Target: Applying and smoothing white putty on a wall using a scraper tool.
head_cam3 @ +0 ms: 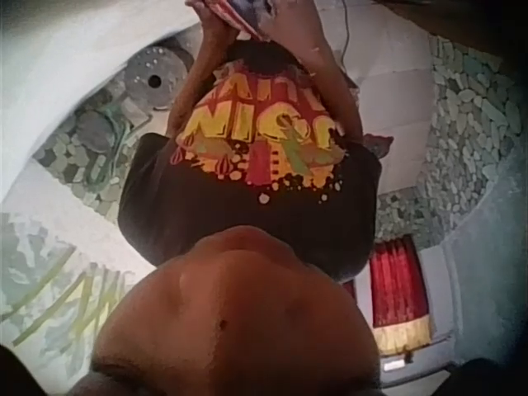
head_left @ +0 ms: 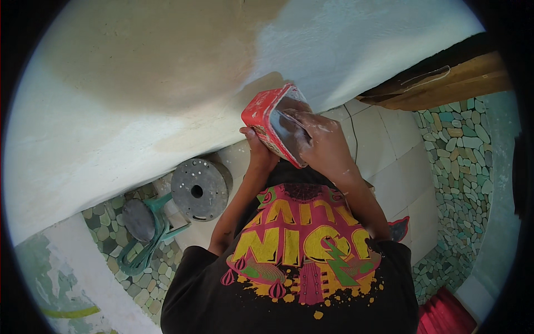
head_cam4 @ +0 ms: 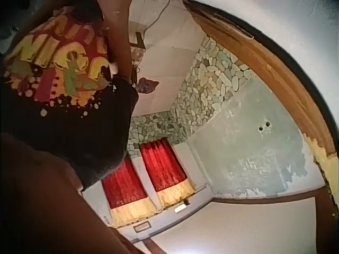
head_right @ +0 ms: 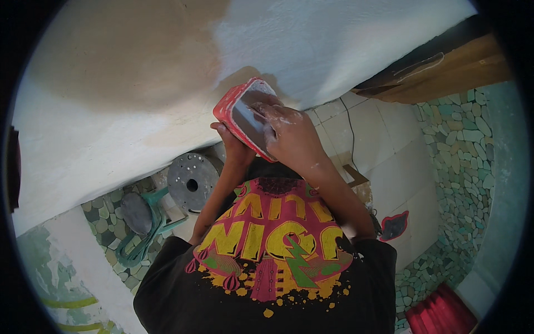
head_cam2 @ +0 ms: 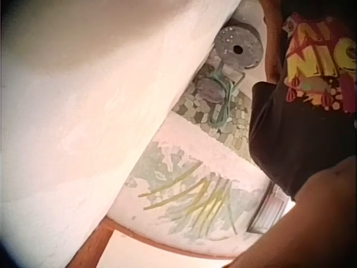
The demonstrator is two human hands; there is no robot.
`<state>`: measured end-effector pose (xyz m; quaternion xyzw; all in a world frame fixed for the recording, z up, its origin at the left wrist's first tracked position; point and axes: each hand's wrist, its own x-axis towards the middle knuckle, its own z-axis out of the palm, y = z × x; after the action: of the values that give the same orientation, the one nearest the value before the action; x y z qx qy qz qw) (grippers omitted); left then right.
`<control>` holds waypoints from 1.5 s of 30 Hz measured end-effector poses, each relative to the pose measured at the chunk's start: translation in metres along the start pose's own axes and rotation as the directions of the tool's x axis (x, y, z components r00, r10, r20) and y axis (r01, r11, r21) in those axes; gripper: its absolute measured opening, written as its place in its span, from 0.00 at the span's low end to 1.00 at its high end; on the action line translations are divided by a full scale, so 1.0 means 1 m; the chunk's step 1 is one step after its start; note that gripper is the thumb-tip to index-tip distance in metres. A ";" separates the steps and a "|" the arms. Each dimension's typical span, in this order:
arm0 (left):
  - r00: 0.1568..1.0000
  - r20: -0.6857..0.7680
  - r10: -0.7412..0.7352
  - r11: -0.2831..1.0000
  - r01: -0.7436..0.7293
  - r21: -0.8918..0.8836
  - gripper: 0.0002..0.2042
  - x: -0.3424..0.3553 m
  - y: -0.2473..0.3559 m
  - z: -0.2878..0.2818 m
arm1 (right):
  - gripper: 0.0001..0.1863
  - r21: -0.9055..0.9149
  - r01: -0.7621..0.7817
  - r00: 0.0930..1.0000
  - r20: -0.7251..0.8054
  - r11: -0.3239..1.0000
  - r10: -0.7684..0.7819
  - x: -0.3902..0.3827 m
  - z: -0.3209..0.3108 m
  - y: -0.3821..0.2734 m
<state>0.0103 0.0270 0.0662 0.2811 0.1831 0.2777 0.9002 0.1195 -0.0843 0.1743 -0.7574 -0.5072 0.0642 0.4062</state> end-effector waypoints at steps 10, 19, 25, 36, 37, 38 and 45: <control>0.997 -0.066 -0.038 0.999 0.039 0.006 0.51 0.002 0.001 0.012 | 0.25 -0.133 0.039 0.996 -0.071 0.990 -0.049 0.003 0.017 0.006; 0.999 0.036 -0.015 0.999 0.013 0.047 0.51 0.002 0.002 0.014 | 0.21 0.127 -0.070 0.996 0.061 0.989 0.062 0.007 0.001 0.014; 1.000 0.001 -0.019 0.999 0.019 0.036 0.52 0.005 -0.005 0.014 | 0.26 -0.022 -0.007 0.997 -0.081 1.000 0.005 0.005 0.010 0.017; 0.995 -0.099 -0.032 0.999 0.032 0.000 0.50 0.010 0.003 0.016 | 0.18 0.220 -0.176 0.979 -0.065 0.959 0.195 0.004 -0.020 0.004; 0.992 -0.123 -0.017 1.000 0.014 -0.019 0.48 0.010 0.007 0.016 | 0.18 0.221 -0.167 0.980 -0.067 0.961 0.186 0.001 -0.028 0.002; 0.990 -0.138 -0.011 0.999 0.005 -0.040 0.47 0.012 0.009 0.017 | 0.17 0.334 -0.291 0.943 -0.060 0.897 0.328 -0.002 -0.036 0.003; 0.999 -0.034 0.034 0.996 -0.037 -0.079 0.49 0.014 0.012 0.009 | 0.16 0.940 0.071 0.789 0.152 -0.333 0.596 -0.031 -0.019 0.042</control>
<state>0.0209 0.0399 0.0778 0.2438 0.1815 0.3052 0.9025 0.1444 -0.1265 0.1486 -0.2277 0.0504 0.3669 0.9006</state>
